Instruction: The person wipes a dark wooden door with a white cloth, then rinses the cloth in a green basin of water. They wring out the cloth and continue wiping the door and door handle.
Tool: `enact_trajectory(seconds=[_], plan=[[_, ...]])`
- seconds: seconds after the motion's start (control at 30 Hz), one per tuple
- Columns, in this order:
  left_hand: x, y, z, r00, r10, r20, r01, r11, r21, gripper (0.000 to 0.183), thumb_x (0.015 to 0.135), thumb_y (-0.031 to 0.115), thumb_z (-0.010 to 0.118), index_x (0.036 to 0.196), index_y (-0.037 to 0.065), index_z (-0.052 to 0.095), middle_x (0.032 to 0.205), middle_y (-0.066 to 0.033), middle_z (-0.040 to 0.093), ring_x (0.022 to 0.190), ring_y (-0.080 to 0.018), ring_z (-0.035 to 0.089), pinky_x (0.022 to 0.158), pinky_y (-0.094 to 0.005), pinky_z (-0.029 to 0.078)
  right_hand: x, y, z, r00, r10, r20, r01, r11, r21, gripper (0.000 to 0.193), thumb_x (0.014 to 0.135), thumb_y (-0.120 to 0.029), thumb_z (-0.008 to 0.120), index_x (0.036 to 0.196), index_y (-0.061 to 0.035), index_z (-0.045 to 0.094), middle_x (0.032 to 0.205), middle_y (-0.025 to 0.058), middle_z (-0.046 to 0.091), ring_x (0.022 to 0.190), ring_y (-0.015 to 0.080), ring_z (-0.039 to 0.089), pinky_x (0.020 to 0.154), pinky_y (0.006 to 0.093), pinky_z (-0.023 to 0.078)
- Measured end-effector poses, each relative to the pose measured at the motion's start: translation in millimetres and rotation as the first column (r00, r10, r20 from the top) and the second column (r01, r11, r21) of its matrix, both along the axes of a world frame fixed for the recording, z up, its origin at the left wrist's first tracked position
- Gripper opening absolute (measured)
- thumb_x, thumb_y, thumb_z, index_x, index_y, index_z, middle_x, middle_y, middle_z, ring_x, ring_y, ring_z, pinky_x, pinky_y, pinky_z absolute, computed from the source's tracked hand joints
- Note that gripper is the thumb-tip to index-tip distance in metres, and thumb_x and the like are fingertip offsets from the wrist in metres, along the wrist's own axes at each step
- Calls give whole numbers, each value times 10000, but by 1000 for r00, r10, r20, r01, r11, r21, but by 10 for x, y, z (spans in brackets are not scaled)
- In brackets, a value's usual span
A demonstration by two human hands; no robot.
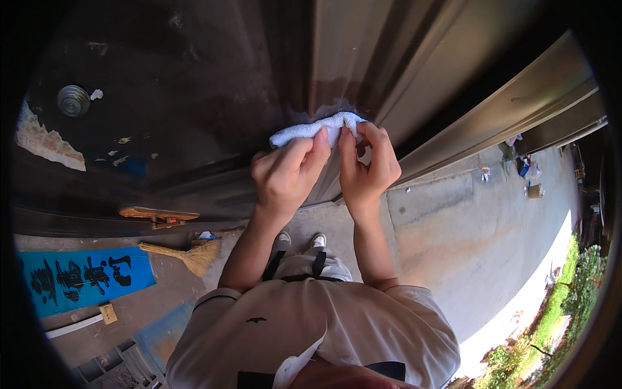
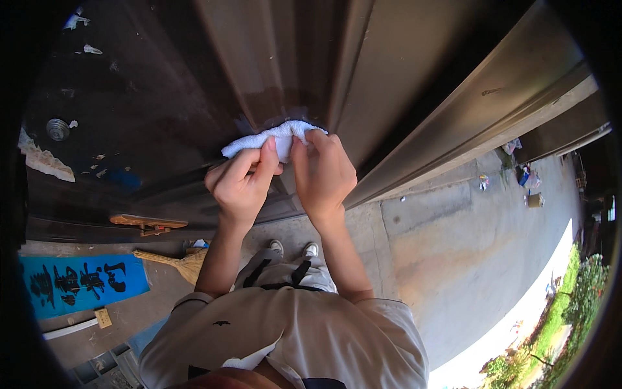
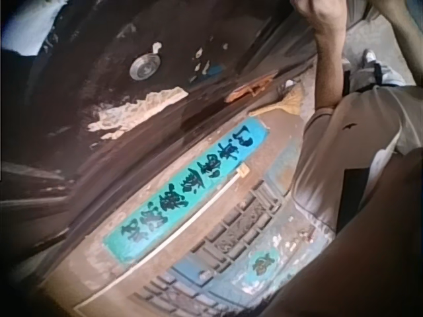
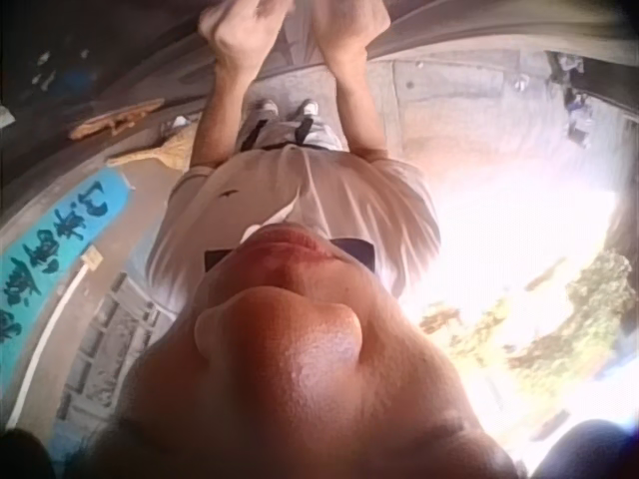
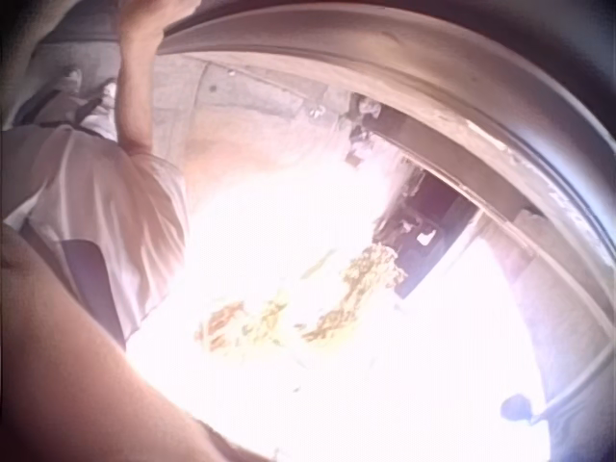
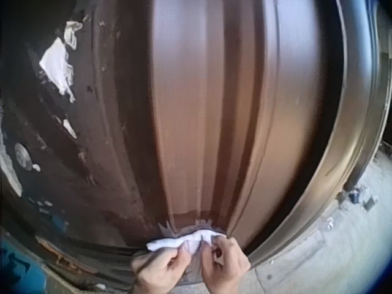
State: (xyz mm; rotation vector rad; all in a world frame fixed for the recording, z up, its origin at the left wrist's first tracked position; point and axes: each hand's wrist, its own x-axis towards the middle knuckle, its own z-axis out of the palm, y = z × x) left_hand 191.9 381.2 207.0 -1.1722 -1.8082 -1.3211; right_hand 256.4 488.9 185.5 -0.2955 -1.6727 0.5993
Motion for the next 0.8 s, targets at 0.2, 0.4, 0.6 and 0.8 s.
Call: enact_trajectory(seconds=[0.2,0.4,0.6,0.8], plan=[[15,124,466,992,-123,29,121,991,61,160,893,33,739,758,-31,682,610,-66,701,522,-110,669,501,-219,495,-56,117,449,982,-100,-163,114,991,75,263,761,81,779,949,-11,620,749,71,616,571,129,540,533,227,456],[27,132,73,971,-232,52,234,972,-17,82,885,19,739,856,-45,698,688,-95,727,585,-135,703,531,-244,524,103,72,-120,973,-230,11,230,972,-52,239,799,34,769,958,-16,597,750,79,604,602,160,554,558,258,467],[82,289,117,926,-309,214,333,939,-86,88,933,33,692,900,-47,676,730,-126,732,625,-151,718,559,-252,529,104,255,-134,971,-215,-107,204,973,-105,173,902,77,671,1029,30,563,854,64,611,692,72,552,612,185,450],[178,612,529,922,-336,192,315,940,133,96,908,50,724,851,8,658,666,-120,675,529,-225,654,487,-304,480,123,481,439,952,-284,-116,296,949,105,142,901,127,635,986,18,605,888,81,644,711,77,583,631,194,476]])
